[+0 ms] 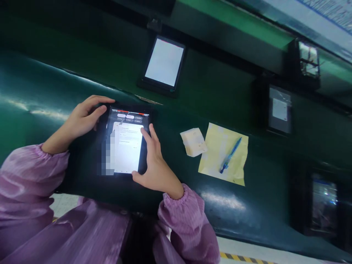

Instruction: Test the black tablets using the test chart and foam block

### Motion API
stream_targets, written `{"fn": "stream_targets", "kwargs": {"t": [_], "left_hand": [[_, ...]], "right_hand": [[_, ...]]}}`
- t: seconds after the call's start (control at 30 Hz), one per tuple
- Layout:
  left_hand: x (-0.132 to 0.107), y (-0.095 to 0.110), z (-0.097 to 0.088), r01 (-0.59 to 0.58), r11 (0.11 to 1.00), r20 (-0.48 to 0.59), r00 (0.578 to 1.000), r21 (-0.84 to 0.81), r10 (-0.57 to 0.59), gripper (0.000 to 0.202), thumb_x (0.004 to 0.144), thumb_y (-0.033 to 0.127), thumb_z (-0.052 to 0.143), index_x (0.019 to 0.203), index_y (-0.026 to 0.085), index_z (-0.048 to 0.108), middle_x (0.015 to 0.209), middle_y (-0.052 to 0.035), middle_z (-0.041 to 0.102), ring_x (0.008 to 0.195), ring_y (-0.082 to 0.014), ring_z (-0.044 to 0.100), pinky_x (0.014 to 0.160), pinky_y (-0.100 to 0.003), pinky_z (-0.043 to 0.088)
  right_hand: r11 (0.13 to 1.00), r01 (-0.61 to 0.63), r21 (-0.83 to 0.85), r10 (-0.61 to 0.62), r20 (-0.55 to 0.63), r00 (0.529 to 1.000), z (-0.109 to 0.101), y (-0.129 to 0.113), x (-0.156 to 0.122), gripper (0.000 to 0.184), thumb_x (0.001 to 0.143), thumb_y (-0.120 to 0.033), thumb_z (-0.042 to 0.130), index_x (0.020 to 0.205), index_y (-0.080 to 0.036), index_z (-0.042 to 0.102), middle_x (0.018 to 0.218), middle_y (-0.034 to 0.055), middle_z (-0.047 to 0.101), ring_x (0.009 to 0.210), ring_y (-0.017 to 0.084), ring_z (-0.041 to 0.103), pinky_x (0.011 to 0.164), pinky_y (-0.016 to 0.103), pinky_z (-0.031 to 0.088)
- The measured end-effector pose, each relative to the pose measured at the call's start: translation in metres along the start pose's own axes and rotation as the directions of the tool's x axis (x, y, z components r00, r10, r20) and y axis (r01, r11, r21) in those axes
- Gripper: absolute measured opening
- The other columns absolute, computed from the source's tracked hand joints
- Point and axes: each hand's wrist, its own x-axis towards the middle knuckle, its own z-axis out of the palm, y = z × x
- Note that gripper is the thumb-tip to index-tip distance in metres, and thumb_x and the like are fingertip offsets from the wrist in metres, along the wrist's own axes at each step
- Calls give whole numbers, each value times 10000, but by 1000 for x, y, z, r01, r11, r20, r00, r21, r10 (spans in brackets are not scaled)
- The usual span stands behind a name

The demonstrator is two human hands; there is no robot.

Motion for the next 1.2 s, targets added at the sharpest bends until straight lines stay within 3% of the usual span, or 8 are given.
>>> {"fn": "stream_targets", "kwargs": {"t": [0.13,0.4,0.63,0.87,1.0,1.2], "left_hand": [[0,0,0,-1,1000,6,1000,3,1,302,1060,431,567,1298,325,720,1264,0,623,608,-38,536,405,-194,480],[0,1,0,3,1000,-13,1000,18,-3,283,1062,446,567,1272,340,725,1235,19,634,583,-29,526,392,-193,470],[-1,0,-1,-5,1000,-7,1000,24,5,281,1071,365,558,1295,311,719,1264,20,635,554,-11,520,407,-186,468],[0,1,1,-22,998,-33,999,54,24,299,1034,245,566,1281,291,729,1238,-12,646,543,-12,529,386,-151,454],[0,0,2,-22,998,-38,999,66,25,300,1029,248,571,1276,298,735,1244,-24,644,565,-27,544,377,-144,453],[0,-1,1,-32,997,-37,999,73,35,306,1031,229,569,1285,288,729,1249,-32,654,567,-22,542,406,-142,450]], "right_hand": [[1000,-15,11,16,-19,1000,4,-1,1,1196,810,-278,764,1665,-459,-52,1796,-15,-196,1679,363,-86,1313,687,219],[998,-57,23,59,-94,994,22,-6,5,1243,789,-437,855,1660,-454,-32,1787,-14,-235,1677,355,-105,1309,678,246],[996,-22,84,26,-48,999,10,-3,2,1147,869,-496,775,1663,-433,-50,1796,-2,-209,1680,333,-102,1322,664,214],[998,-45,40,49,-91,995,20,-6,4,1166,816,-360,809,1651,-439,-1,1791,-23,-217,1681,317,-100,1321,649,233],[996,-65,57,72,-126,989,26,-6,7,1185,805,-433,846,1647,-459,13,1788,-35,-229,1679,332,-104,1316,657,246],[992,-12,128,27,-113,993,17,-1,5,1055,921,-502,736,1648,-436,-26,1806,12,-125,1684,325,-55,1331,639,233]]}}
